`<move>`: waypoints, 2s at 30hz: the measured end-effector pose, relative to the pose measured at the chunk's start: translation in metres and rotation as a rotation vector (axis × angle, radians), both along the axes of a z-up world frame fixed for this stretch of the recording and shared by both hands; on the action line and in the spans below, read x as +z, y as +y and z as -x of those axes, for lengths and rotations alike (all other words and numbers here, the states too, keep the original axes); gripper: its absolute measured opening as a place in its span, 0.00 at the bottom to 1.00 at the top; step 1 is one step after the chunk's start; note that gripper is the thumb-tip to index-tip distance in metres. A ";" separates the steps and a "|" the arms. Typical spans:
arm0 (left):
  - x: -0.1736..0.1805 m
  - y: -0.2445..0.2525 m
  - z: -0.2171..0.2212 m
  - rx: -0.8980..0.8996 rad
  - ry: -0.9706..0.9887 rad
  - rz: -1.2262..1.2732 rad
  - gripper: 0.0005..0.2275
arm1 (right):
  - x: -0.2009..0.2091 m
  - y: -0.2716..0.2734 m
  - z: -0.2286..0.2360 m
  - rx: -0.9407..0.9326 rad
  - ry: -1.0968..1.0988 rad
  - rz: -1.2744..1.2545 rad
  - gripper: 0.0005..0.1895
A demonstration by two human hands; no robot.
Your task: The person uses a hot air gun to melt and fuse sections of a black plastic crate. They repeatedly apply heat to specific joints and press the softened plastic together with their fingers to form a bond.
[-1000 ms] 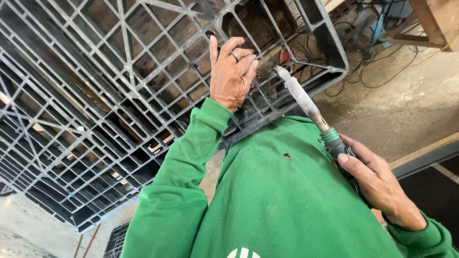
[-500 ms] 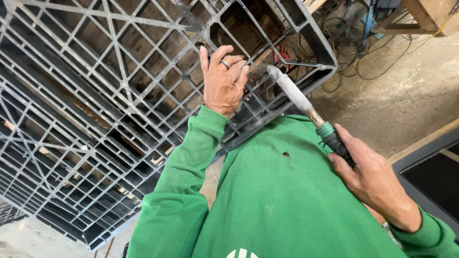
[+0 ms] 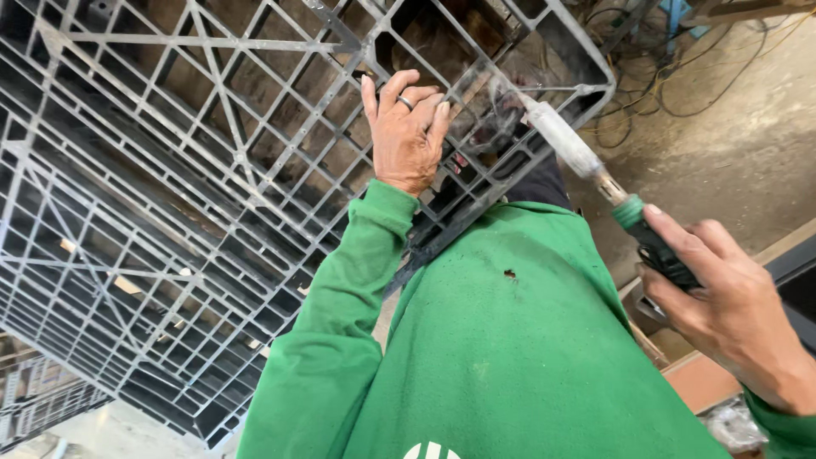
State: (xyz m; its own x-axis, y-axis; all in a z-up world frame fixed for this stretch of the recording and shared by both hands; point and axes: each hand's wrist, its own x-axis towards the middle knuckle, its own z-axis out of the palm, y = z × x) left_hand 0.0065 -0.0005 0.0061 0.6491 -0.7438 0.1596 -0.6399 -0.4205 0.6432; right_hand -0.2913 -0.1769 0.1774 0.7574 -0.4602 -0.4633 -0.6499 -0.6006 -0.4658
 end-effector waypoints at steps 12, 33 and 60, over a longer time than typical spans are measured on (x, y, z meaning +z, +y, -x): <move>-0.005 0.000 0.001 -0.014 -0.040 -0.004 0.04 | 0.013 0.010 0.000 0.367 0.058 0.411 0.30; -0.010 0.007 0.000 0.004 -0.046 0.038 0.04 | 0.018 -0.031 -0.056 0.907 0.001 0.545 0.40; 0.002 -0.040 -0.111 -0.536 0.589 -0.644 0.14 | -0.032 0.066 -0.007 -0.168 -0.201 -0.171 0.36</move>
State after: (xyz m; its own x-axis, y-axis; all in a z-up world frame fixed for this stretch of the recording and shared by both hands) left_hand 0.1174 -0.0401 0.0083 0.0520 -0.7913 -0.6092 -0.5009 -0.5485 0.6696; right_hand -0.2844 -0.1105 0.1453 0.7619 -0.5147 -0.3931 -0.6177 -0.3949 -0.6801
